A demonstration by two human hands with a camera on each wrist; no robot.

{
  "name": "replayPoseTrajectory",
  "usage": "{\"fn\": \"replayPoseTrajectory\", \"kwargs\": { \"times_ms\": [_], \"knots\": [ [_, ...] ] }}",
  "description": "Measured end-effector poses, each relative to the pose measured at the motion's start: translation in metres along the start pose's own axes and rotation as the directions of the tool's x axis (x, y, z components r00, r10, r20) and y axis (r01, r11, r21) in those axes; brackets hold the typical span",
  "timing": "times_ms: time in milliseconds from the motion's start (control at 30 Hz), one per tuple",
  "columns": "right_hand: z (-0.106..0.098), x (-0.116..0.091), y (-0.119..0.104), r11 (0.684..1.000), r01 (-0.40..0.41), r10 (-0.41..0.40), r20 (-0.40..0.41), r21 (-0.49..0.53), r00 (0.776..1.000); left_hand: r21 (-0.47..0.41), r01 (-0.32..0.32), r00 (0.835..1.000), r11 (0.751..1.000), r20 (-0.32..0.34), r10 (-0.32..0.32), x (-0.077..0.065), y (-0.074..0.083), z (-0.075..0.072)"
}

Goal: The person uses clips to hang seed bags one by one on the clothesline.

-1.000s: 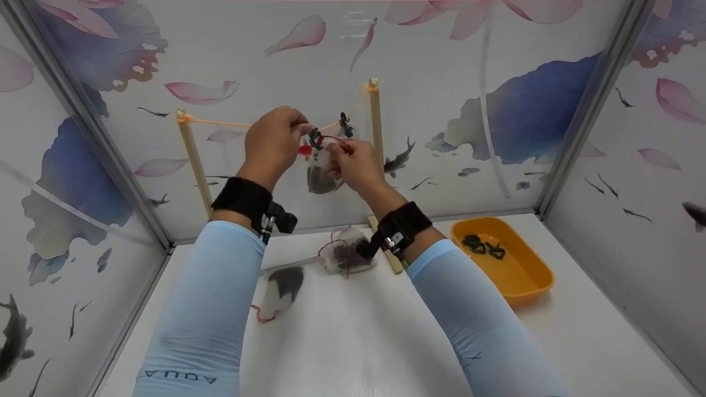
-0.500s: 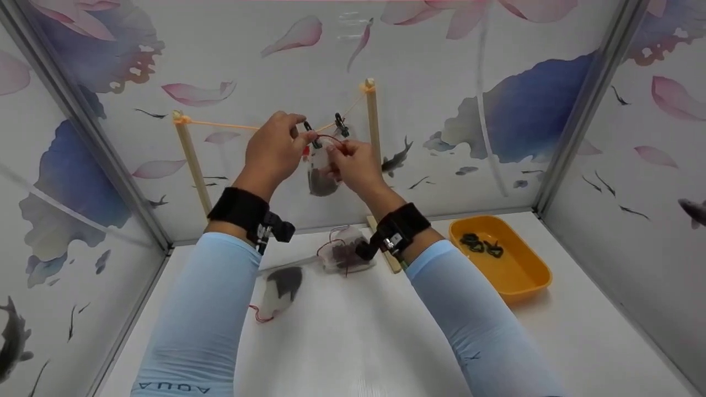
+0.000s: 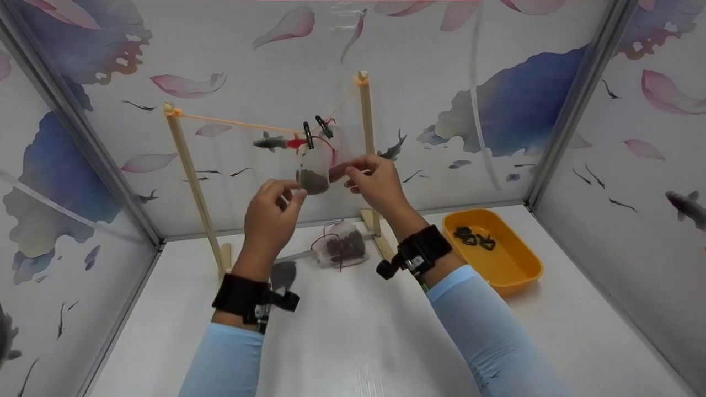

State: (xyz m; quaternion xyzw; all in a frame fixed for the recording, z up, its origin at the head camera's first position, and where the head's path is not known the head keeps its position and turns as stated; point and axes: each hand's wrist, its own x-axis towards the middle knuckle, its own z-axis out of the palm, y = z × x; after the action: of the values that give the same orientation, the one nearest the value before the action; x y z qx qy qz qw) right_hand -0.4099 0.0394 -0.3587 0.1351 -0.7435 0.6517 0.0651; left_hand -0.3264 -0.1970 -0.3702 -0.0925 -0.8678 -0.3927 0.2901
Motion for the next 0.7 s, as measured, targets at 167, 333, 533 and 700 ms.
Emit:
{"fn": "replayPoseTrajectory", "kwargs": {
  "times_ms": [167,333,533,700],
  "knots": [
    [-0.032,-0.021,0.023,0.988,-0.014,0.02,0.039,-0.156,0.999,0.078,0.117,0.992,0.99,0.044,-0.12,-0.042,-0.033,0.006],
    [-0.063,-0.038,0.046,0.954,-0.043,0.056,0.035,-0.297,0.998,0.14,0.176,0.98,0.974,0.07,-0.187,-0.072,-0.053,0.015],
    [-0.098,-0.04,0.073,0.879,-0.185,0.21,0.008,-0.44,0.978,0.105,0.17,0.981,0.98,0.08,-0.178,-0.095,-0.057,0.03],
    [-0.135,-0.033,0.103,0.804,-0.292,0.348,0.011,-0.517,0.938,0.058,0.135,0.98,0.989,0.14,-0.142,-0.106,-0.051,0.047]
  ]
}}
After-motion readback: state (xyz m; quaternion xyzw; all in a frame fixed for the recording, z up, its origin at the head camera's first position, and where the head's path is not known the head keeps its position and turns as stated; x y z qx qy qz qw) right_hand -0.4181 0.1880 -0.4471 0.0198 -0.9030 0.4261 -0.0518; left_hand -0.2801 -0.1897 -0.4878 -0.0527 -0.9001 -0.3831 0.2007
